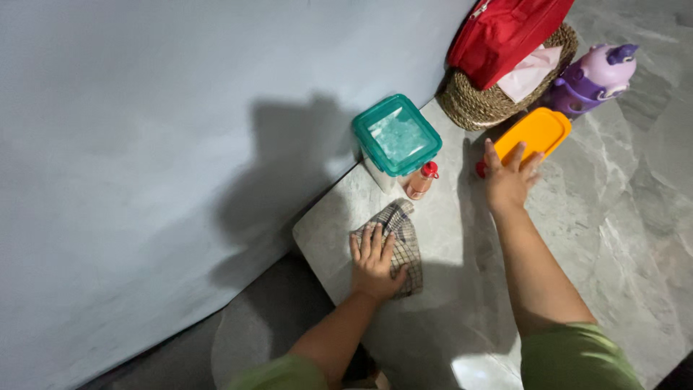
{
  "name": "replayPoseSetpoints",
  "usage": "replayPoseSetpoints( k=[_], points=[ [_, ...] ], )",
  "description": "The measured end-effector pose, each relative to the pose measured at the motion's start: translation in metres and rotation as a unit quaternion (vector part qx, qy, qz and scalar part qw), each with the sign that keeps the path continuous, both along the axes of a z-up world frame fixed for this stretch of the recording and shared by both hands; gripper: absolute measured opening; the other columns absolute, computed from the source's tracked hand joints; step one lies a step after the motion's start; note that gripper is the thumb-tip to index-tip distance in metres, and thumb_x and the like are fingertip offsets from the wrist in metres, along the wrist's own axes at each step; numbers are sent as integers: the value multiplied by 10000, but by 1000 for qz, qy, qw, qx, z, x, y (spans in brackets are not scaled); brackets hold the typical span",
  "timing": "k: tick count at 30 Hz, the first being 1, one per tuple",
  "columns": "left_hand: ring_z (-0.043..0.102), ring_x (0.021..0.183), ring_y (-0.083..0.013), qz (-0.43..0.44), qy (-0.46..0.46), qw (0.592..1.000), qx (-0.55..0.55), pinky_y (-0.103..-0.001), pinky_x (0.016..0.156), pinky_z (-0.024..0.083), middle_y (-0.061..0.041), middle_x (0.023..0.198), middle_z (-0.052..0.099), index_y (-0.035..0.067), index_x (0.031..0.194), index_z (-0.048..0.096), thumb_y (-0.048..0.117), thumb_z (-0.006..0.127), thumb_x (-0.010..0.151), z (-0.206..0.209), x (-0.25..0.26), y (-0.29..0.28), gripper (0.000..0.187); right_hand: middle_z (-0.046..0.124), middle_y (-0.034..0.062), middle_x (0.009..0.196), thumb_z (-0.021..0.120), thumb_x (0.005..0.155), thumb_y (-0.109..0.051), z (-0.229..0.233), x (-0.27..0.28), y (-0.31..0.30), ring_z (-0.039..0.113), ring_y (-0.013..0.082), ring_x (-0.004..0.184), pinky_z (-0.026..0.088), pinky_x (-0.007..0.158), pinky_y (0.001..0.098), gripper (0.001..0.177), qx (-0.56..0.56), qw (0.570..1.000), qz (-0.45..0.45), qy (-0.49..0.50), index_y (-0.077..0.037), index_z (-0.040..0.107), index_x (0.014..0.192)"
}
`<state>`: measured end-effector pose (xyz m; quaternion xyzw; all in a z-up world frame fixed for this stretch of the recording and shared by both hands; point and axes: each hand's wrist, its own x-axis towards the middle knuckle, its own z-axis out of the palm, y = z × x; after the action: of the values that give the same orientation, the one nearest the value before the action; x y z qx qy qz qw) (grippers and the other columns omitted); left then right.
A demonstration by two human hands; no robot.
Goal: The person wipes a marble dining table with a checkered cloth, moving items like a water bottle, containers, and a bag aside to clean underneath, then returns them. The person continues wiping the entire table surface.
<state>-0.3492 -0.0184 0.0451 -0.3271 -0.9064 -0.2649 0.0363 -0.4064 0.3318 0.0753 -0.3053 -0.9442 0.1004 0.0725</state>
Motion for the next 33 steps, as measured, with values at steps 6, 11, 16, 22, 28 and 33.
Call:
replayPoseSetpoints(
  k=[6, 11, 16, 22, 28, 33],
  points=[
    [279, 1481, -475, 4, 13, 1000, -10, -683, 1202, 82, -273, 1574, 390, 28, 1433, 548, 463, 707, 828, 2, 0, 3, 763, 125, 189, 1731, 457, 1037, -251, -31, -13, 51, 69, 531, 1554, 129, 1162, 780, 568, -1, 1000, 10, 17, -443, 384, 1567],
    [275, 1478, -485, -8, 1, 1000, -6, -691, 1192, 76, -282, 1565, 384, 16, 1436, 536, 452, 705, 809, 4, 3, 0, 782, 139, 160, 1691, 575, 980, -325, 30, -18, 42, 56, 520, 1519, 62, 1107, 805, 624, -7, 999, -11, -30, -410, 364, 1561],
    [280, 1476, -498, 1, 20, 1000, 9, -689, 1198, 71, -287, 1557, 390, 11, 1426, 548, 463, 703, 840, 1, -4, 1, 756, 308, 261, 1694, 698, 1008, -342, 113, -24, -53, 226, 499, 1560, 123, 1220, 758, 573, 5, 965, 131, 227, -186, 546, 1538],
    [261, 1493, -468, 5, -6, 1000, -7, -679, 1215, 45, -262, 1570, 394, 31, 1425, 558, 466, 685, 821, 0, 5, 3, 755, 308, 326, 1567, 720, 799, -607, 133, -44, -204, 246, 516, 1462, 97, 1094, 788, 1000, 98, 948, 299, 56, -49, 367, 1550],
    [175, 1524, -429, -1, -37, 998, -54, -648, 1210, -7, -256, 1598, 321, 32, 1474, 487, 482, 661, 848, 11, -1, 3, 791, 303, 156, 1693, 571, 965, -155, 105, -79, -176, 285, 392, 1535, 181, 1113, 795, 715, 250, 942, 221, 45, -177, 321, 1635],
    [146, 1530, -411, 0, -83, 994, -72, -623, 1217, -27, -224, 1625, 288, 62, 1497, 465, 483, 653, 833, 15, 2, 1, 809, 252, 135, 1692, 578, 890, -42, 95, -104, -126, 264, 387, 1525, 176, 1076, 798, 825, 245, 951, 190, 15, -220, 297, 1645]
  ],
)
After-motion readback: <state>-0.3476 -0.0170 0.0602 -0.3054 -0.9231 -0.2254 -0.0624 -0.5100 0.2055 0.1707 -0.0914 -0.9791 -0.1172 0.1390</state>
